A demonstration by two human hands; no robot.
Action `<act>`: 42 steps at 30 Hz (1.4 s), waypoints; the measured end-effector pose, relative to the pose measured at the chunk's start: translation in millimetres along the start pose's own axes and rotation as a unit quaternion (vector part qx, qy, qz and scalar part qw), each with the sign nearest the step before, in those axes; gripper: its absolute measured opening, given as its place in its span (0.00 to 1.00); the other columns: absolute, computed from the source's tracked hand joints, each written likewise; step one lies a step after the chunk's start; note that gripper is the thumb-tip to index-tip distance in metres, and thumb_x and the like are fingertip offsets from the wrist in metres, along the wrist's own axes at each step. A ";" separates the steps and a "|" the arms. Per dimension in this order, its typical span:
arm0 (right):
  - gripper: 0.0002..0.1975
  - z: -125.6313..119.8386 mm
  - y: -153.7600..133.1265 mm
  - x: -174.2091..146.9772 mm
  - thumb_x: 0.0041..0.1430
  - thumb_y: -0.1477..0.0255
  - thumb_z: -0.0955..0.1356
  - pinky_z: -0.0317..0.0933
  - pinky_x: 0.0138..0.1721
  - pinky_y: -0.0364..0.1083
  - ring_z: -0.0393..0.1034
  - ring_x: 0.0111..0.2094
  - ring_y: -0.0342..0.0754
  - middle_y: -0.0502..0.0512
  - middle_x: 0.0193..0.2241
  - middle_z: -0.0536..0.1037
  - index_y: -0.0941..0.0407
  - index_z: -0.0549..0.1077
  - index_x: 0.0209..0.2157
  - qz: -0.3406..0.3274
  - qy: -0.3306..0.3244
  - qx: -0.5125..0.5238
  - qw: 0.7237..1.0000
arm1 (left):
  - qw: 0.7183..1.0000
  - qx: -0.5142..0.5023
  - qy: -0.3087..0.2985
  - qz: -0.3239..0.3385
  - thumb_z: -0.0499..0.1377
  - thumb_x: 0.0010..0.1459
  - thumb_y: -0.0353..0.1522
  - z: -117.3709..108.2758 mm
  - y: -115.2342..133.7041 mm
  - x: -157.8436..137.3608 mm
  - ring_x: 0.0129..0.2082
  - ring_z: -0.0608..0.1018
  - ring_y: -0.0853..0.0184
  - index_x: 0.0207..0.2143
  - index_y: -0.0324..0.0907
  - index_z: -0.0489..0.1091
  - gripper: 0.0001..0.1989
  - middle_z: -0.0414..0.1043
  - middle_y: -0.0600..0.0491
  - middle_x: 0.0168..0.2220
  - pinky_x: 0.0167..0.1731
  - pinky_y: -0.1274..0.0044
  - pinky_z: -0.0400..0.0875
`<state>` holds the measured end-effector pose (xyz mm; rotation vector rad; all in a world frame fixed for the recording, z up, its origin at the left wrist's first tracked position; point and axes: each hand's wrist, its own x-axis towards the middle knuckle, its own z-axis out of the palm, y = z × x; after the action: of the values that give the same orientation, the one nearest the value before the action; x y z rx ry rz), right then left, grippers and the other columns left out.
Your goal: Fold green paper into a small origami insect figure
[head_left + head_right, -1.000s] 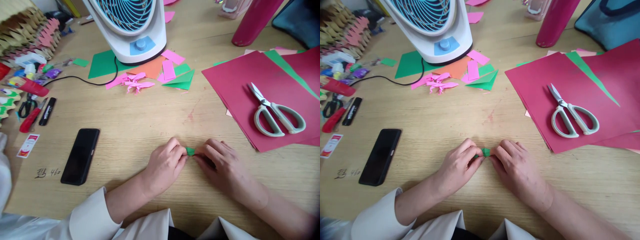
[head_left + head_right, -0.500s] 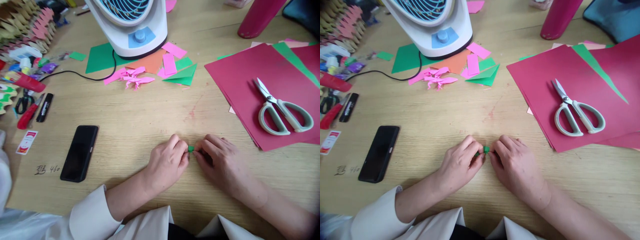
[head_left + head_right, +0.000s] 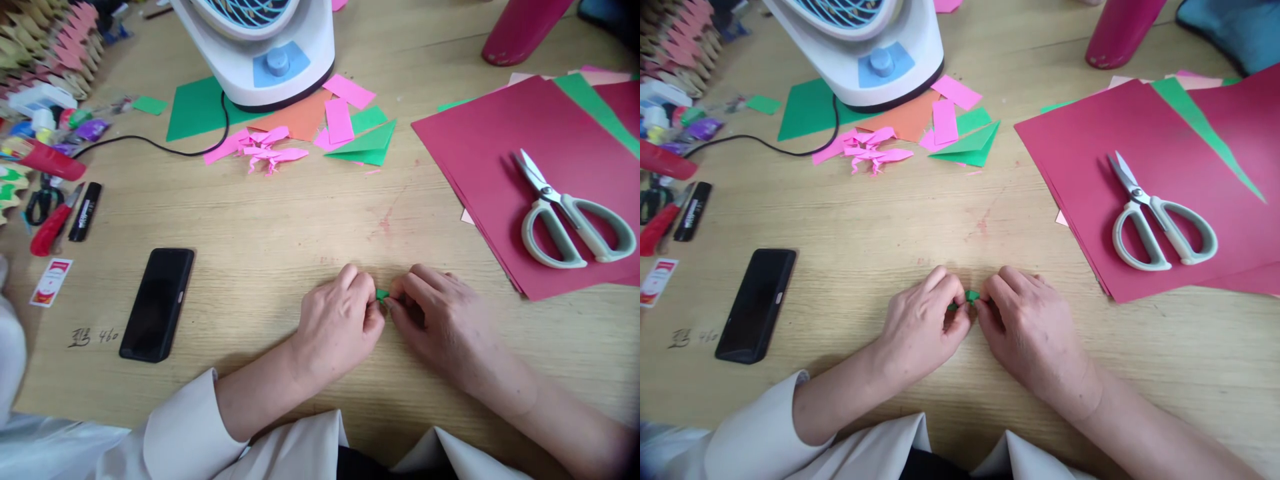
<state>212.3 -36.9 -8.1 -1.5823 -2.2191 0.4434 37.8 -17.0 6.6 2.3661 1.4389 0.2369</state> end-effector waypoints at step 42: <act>0.19 -16.1 12.3 -35.1 0.65 0.78 0.64 0.64 0.33 0.51 0.66 0.33 0.51 0.58 0.34 0.72 0.61 0.69 0.56 -0.186 -0.009 -0.067 0.980 | 1.000 0.012 0.010 0.021 0.54 0.58 0.28 1.7 -1.2 0.1 0.27 0.73 0.69 0.32 0.43 0.64 0.02 0.71 0.55 0.34 0.28 0.75 0.66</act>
<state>240.5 -65.7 -3.9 -1.1810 -2.5311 0.2041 37.4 -16.8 4.6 2.4222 1.4094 0.2553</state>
